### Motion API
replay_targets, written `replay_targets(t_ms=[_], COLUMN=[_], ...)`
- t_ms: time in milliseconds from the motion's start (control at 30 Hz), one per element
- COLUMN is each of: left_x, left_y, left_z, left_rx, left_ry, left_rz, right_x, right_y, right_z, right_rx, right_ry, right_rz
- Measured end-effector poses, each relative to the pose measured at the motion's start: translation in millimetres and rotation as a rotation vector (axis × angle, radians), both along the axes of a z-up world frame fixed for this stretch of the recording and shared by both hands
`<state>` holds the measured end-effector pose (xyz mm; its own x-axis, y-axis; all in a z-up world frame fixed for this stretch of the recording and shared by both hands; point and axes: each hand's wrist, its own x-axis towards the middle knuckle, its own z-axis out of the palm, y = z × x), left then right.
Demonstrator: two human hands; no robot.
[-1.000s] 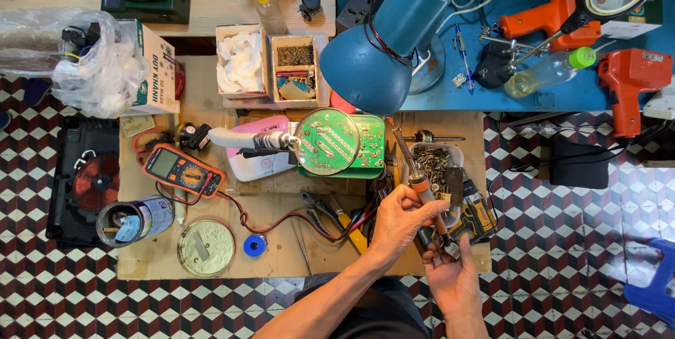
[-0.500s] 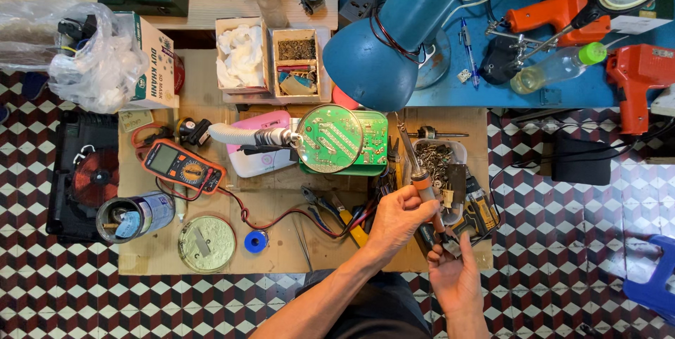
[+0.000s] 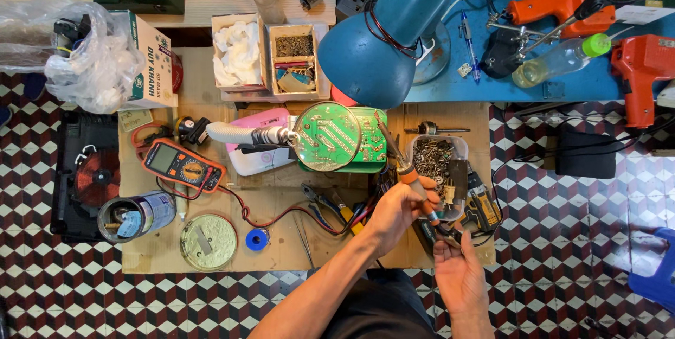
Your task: The person prepares a soldering iron and uses a magnifying glass to inspect a green circuit board. They then solder components on the board using solder wire and the soldering iron.
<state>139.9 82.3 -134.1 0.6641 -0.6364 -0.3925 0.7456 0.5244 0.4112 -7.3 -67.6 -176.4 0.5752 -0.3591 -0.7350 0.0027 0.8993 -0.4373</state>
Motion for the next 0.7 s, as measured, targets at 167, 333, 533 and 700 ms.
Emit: replay_targets(t_ms=[167, 333, 533, 700], left_x=[1, 3, 3, -1], left_y=[-7, -5, -5, -6], left_z=[-5, 12, 25, 22], left_rx=[-0.020, 0.072, 0.084, 0.072], left_ry=[0.036, 0.053, 0.053, 0.043], left_rz=[-0.012, -0.065, -0.063, -0.036], right_x=[-1, -1, -1, -2], right_y=[9, 13, 13, 12], right_z=[5, 11, 14, 14], right_rx=[0.002, -0.015, -0.016, -0.036], right_ry=[0.004, -0.009, -0.011, -0.012], right_rz=[0.023, 0.038, 0.032, 0.039])
